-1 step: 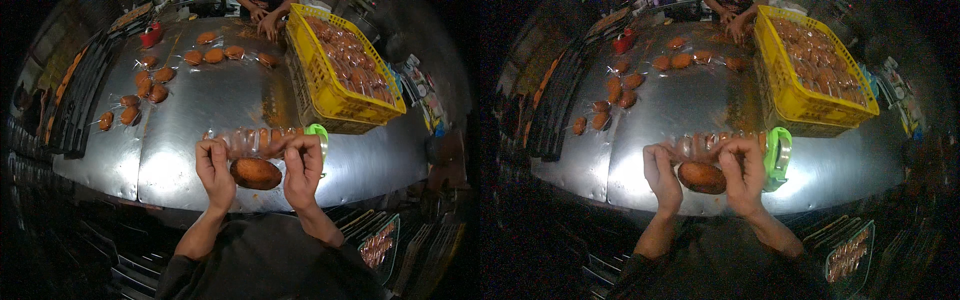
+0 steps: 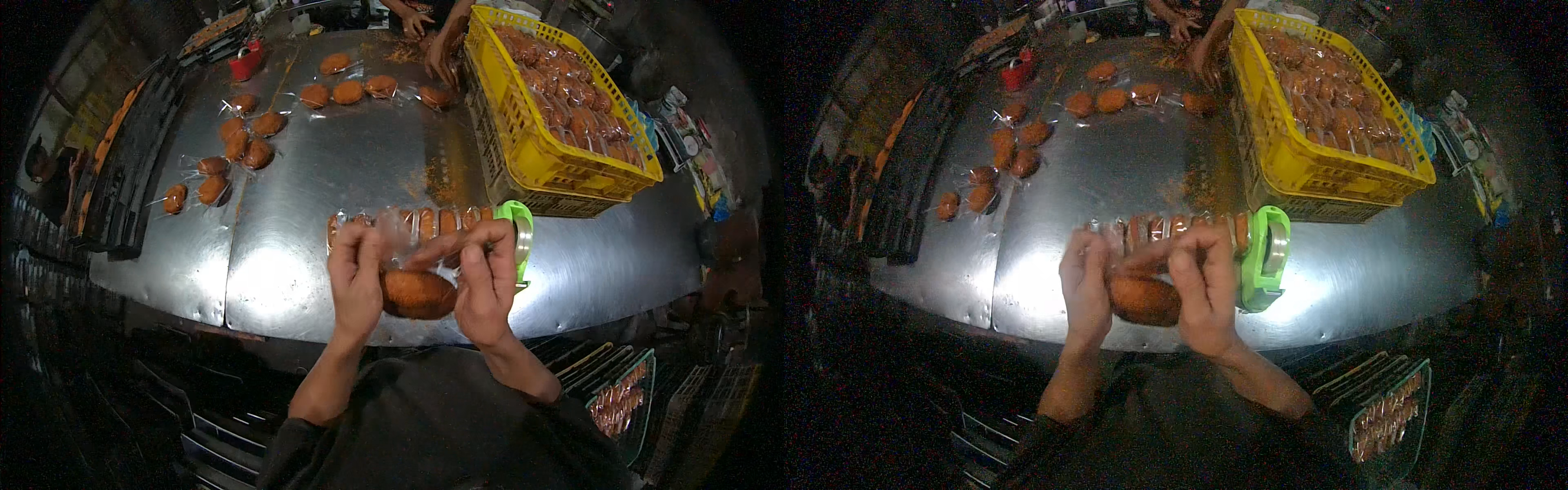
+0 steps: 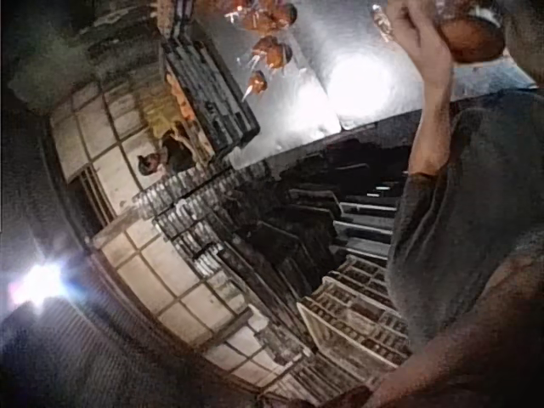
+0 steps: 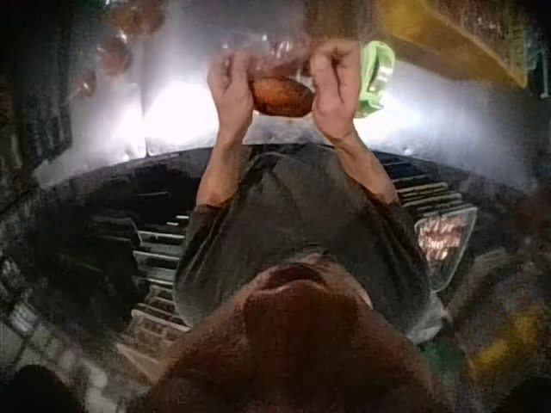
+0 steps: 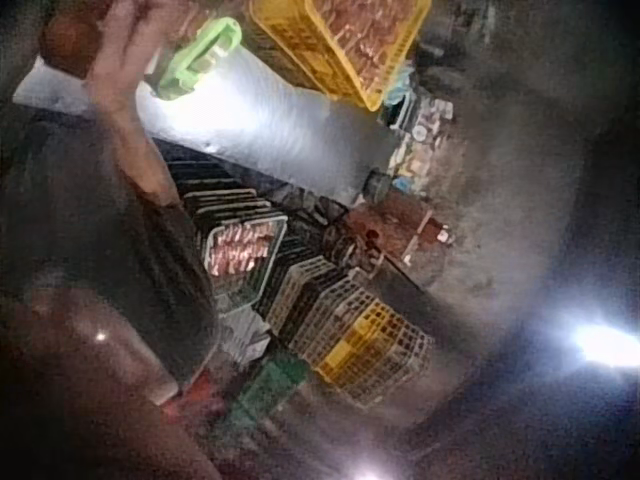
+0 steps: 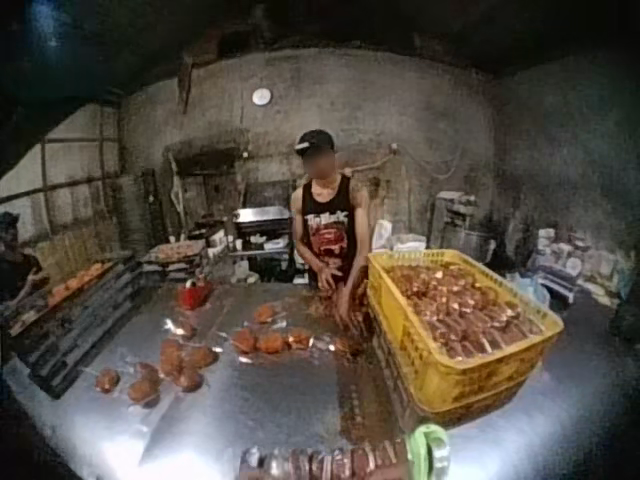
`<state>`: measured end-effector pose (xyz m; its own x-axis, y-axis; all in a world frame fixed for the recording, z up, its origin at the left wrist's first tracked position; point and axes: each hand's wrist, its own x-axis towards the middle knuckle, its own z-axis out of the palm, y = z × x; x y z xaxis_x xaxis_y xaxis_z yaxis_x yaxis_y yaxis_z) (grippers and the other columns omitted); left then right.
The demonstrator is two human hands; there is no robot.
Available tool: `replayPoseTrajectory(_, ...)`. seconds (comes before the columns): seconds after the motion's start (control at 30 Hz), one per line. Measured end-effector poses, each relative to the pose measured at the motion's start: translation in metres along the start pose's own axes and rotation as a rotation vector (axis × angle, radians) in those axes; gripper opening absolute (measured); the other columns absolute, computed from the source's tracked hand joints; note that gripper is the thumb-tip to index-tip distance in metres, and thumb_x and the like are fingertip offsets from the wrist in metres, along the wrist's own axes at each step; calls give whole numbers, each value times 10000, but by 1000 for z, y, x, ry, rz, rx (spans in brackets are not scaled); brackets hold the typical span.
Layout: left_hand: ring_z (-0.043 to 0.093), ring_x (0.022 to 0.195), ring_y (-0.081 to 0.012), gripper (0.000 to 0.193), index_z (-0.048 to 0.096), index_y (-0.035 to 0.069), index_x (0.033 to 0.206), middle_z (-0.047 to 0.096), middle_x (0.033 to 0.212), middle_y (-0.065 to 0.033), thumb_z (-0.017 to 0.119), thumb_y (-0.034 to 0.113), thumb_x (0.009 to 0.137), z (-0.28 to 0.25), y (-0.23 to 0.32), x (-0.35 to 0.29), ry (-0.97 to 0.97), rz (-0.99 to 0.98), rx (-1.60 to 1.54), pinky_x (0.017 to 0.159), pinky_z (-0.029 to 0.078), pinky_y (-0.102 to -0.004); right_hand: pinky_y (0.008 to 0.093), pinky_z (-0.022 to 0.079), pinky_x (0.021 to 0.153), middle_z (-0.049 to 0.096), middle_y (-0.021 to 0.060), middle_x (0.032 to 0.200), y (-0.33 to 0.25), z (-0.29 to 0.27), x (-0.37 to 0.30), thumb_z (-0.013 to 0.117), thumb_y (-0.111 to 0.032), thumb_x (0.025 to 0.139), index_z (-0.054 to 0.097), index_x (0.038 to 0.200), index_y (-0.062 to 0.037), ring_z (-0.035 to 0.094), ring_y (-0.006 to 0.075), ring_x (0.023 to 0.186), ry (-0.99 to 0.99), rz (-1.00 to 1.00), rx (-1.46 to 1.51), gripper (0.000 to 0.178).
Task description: The person wraps round brown food items in clear plastic bags using a tape dispenser to seal them. The wrapped items are placed on a metal table and into a yellow crate.
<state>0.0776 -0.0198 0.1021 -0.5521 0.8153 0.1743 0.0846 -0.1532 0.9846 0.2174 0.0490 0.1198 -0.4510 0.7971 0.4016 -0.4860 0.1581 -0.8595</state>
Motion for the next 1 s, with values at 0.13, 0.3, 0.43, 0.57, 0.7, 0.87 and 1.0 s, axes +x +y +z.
replayPoseTrajectory(0.13, 452, 1155, -220, 343, 319, 13, 1265, 411, 1226, -134, 477, 111, 977, 35, -2, -18, 459, 740, 237, 990, 370, -342, 304, 443, 859, 626, 126, 983, -17, -4, -5, 435, -162, 1008, 403, 1042, -49, 584, 149, 909, 42, 182, 173, 122)
replayPoseTrajectory(0.3, 610, 843, -147, 196, 569, -10, 993, 635, 964, -82, 632, 165, 930, 42, 30, -46, 172, 100, 14, 770, 492, -263, 401, 443, 948, 602, 233, 1145, -15, -16, -10, 473, -141, 987, 416, 1149, 26, 590, 273, 1070, -43, -143, -289, 239)
replayPoseTrajectory(0.43, 593, 722, -83, 159, 582, -11, 950, 645, 813, -9, 631, 139, 932, 33, 24, -42, 217, -117, -459, 705, 478, -222, 434, 411, 1004, 552, 226, 1285, -21, 5, -13, 569, -62, 890, 493, 1228, 52, 506, 377, 1228, -236, -354, -896, 365)
replayPoseTrajectory(0.57, 558, 921, -158, 81, 568, -5, 950, 562, 1020, -103, 592, 70, 929, 7, 5, -38, 142, 476, 172, 732, 473, -246, 481, 342, 1076, 534, 214, 1325, 27, 11, -29, 596, -6, 829, 597, 1122, 37, 425, 399, 1316, -246, -118, -530, 296)
replayPoseTrajectory(0.7, 541, 970, -199, 119, 563, 18, 1021, 518, 1063, -133, 586, 11, 905, -34, -3, -28, -248, 330, 78, 812, 476, -293, 477, 431, 877, 613, 157, 991, 26, 19, -25, 626, 56, 753, 614, 976, -6, 585, 355, 946, -169, -350, -806, 232)
replayPoseTrajectory(0.87, 563, 857, -89, 536, 373, -7, 1293, 573, 927, -43, 664, -44, 843, -28, -1, -28, -56, -82, -197, 761, 484, -233, 463, 451, 868, 564, 98, 817, 33, 18, -20, 675, 55, 735, 573, 950, -22, 560, 276, 788, -230, -308, -748, 249)
replayPoseTrajectory(1.0, 577, 901, -116, 384, 526, -3, 1162, 592, 962, -62, 699, -22, 820, -23, -6, -32, -44, -135, -230, 766, 482, -260, 433, 440, 891, 563, 89, 890, 36, 10, -21, 694, -66, 767, 632, 859, -39, 556, 295, 873, -205, -422, -1030, 114)
